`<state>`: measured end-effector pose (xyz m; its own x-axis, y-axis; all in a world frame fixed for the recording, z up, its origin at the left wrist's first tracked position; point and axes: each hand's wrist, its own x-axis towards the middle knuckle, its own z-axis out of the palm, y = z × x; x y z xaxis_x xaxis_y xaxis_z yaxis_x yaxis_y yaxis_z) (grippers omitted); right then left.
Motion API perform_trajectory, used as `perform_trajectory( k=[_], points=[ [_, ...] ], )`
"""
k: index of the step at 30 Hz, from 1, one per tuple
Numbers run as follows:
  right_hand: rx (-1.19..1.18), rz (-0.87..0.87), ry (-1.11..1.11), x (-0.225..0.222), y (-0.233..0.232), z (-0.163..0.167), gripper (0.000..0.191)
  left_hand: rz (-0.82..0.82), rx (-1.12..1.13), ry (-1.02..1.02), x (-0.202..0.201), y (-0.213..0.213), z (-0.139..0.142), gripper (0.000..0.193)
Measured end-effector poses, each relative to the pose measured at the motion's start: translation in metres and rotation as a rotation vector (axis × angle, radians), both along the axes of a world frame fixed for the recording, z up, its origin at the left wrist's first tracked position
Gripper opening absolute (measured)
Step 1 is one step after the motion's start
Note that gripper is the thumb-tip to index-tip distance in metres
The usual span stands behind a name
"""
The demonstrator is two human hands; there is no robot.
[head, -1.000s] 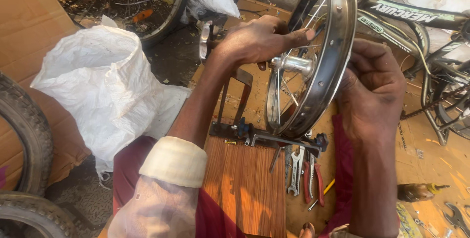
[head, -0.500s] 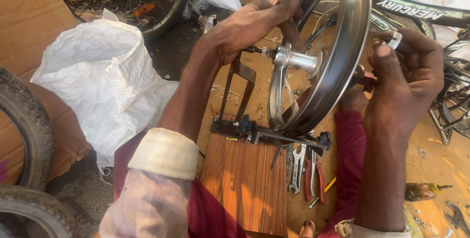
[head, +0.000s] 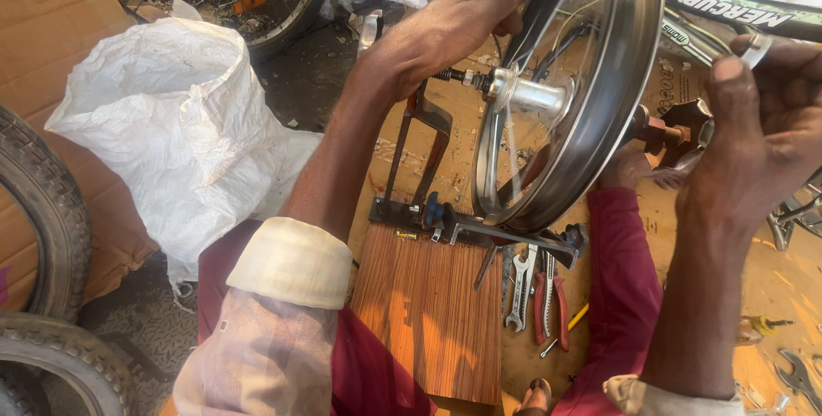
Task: The person sits on the floor and uses a spoke wrench to tighten the spokes on a bicycle wheel mounted in a truing stand. They rotate the wheel and adjust individual spokes to true the rim.
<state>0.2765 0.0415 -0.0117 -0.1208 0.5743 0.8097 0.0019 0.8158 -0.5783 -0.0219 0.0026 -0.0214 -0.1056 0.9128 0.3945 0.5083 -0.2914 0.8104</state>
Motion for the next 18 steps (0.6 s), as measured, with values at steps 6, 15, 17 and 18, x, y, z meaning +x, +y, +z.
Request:
perform_trajectory(
  k=[6, 15, 17, 18],
  points=[
    [-0.08, -0.021, -0.094, 0.001, 0.0127, 0.0049, 0.019, 0.035, -0.014, 0.051, 0.0041, -0.0017, 0.0043, 0.134],
    [-0.038, -0.096, -0.16, -0.0021, 0.0122, 0.0026, 0.011, 0.05, -0.009, 0.078, 0.0072, -0.0071, 0.0083, 0.134],
    [-0.044, -0.128, -0.177, -0.0022, 0.0124, 0.0022, 0.017, 0.043, -0.02, 0.07, 0.0078, -0.0084, 0.0086, 0.13],
    [-0.046, -0.144, -0.185, -0.0022, 0.0122, 0.0019, 0.021, 0.04, -0.024, 0.067, 0.0084, -0.009, 0.0089, 0.129]
  ],
)
